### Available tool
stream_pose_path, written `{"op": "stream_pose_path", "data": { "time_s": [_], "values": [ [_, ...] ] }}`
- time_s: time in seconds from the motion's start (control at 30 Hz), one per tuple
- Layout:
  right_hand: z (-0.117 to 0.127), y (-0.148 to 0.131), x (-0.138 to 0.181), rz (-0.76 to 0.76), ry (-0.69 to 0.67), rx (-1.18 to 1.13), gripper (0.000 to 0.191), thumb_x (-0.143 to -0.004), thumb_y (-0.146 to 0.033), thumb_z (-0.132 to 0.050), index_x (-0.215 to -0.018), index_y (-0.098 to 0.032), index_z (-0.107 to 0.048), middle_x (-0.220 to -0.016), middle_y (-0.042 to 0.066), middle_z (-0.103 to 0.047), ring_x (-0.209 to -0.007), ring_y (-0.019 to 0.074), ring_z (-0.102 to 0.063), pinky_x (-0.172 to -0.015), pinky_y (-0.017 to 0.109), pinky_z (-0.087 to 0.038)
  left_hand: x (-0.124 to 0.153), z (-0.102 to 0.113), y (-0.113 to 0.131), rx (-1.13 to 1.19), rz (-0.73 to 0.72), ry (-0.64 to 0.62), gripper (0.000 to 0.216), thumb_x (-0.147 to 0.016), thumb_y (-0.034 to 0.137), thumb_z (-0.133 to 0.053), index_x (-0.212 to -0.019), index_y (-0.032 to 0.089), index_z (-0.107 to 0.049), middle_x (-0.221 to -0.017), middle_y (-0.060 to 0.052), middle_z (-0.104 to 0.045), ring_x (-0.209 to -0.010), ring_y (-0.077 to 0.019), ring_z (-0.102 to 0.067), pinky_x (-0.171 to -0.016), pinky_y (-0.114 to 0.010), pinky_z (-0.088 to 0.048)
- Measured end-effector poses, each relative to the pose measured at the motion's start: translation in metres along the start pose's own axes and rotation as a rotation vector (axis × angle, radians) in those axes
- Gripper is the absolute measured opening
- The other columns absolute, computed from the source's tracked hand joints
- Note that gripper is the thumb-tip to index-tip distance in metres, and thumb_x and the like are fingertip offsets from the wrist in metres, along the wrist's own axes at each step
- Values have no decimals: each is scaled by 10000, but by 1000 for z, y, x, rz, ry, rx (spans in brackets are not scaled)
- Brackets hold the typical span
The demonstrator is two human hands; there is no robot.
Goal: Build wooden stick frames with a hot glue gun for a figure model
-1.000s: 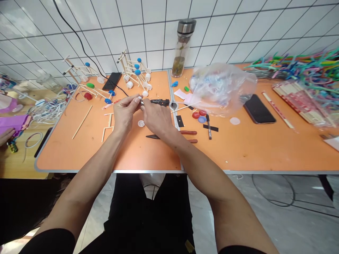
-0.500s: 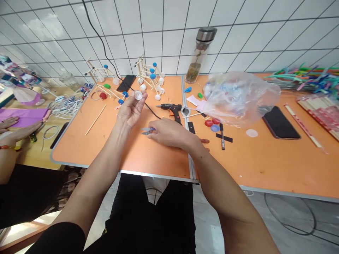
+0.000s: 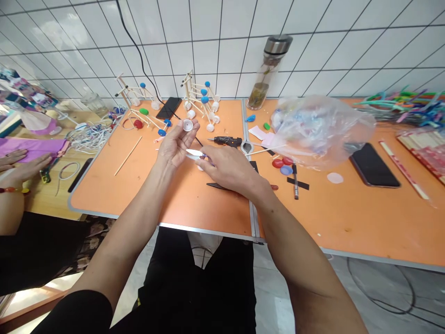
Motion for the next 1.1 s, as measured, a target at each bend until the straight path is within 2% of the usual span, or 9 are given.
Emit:
{"op": "stream_pose_path", "data": {
  "time_s": [0.13,0.3,0.4,0.6,0.77,0.97,1.1],
  "values": [
    [2,6,-4,-134,185,166,381,-1175,-450,-462,-1183,-189,-739,-1019,121,-830,-885,296,-728,-671,355,-248,7,-6,-7,-34,7,-18,142,-1115,208,-672,-1164,135,-783,-1326,-139,-859,-1423,-296,-757,-1222,-414,-622],
    [1,9,-7,-266,183,239,418,-1194,-421,-409,-1302,-170,-725,-1108,168,-848,-989,346,-766,-681,360,-282,16,-14,-17,-85,3,-57,137,-1079,190,-712,-970,145,-782,-1229,-143,-883,-1405,-289,-771,-1249,-412,-597],
    [4,9,-7,-318,166,246,418,-1197,-403,-400,-1318,-169,-724,-1136,184,-849,-1013,361,-773,-694,367,-306,19,-17,-22,-112,-6,-79,117,-1056,196,-751,-954,160,-796,-1223,-128,-887,-1399,-280,-776,-1254,-418,-593],
    [5,13,-7,-357,130,218,436,-1201,-392,-368,-1359,-154,-697,-1192,228,-833,-1062,379,-772,-736,366,-372,20,-19,-26,-159,-41,-115,205,-1088,192,-697,-919,190,-812,-1208,-95,-895,-1369,-245,-792,-1213,-387,-624],
    [3,13,-7,-344,145,212,437,-1202,-401,-367,-1357,-150,-690,-1186,231,-835,-1053,366,-771,-745,361,-394,19,-17,-27,-200,-89,-129,101,-1005,296,-854,-953,210,-838,-1274,-102,-882,-1380,-283,-788,-1185,-410,-648],
    [2,15,-6,-339,157,190,434,-1200,-407,-377,-1369,-161,-692,-1192,234,-830,-1071,396,-781,-770,377,-428,19,-16,-27,-218,-104,-117,111,-1051,260,-783,-971,218,-848,-1203,-79,-897,-1384,-252,-784,-1182,-378,-645],
    [2,14,-6,-344,158,210,441,-1204,-406,-366,-1368,-152,-688,-1176,237,-830,-1056,394,-786,-777,377,-438,18,-15,-27,-211,-112,-120,79,-1018,275,-834,-979,209,-852,-1222,-96,-892,-1317,-262,-819,-1165,-381,-651]
  ]
}}
Point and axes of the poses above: each hand's wrist, its own x-axis away from the middle knuckle, its own z-axis out of the back of the hand, y = z × x, the point moved 6 cm from there along -x, towards the middle knuckle
